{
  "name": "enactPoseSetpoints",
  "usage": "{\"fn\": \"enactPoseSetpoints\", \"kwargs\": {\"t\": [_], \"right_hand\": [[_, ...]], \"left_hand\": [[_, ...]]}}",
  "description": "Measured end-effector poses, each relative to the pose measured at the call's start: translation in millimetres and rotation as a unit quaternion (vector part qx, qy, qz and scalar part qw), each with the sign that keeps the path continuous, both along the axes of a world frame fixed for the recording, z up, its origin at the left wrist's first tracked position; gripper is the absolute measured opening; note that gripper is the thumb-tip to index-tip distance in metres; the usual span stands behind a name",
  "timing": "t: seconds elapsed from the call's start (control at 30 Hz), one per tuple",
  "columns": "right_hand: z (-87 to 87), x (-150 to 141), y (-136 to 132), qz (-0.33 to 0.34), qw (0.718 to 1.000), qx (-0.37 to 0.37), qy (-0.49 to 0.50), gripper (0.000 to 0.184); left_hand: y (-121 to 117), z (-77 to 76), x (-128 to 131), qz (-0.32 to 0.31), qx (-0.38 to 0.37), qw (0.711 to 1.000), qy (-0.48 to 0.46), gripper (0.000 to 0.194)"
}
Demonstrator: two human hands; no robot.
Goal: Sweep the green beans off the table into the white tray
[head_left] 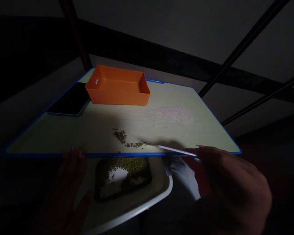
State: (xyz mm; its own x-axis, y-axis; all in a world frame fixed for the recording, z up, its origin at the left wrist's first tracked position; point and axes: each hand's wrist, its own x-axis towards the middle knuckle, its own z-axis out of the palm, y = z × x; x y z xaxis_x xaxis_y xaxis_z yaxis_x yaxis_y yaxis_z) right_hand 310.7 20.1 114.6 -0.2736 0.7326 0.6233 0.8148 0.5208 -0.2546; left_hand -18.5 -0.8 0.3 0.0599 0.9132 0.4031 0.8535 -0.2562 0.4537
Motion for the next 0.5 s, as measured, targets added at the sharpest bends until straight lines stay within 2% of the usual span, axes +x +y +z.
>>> {"fn": "enactPoseSetpoints", "kwargs": {"t": [0.17,0.33,0.5], "right_hand": [[-0.5,-5.9,2.2,-0.011,0.999,0.007,0.050,0.047],[-2.0,-6.9,1.5,-0.003,0.999,0.007,0.045,0.048],[-0.4,-8.8,2.8,0.011,0.999,0.018,0.026,0.048]], "left_hand": [[-0.6,0.1,-0.6,0.000,-0.001,1.000,0.004,0.067],[-1.7,-0.7,-1.6,0.008,-0.039,0.999,0.015,0.069],[-1.8,0.3,-1.5,0.004,-0.028,1.000,0.008,0.068]]}}
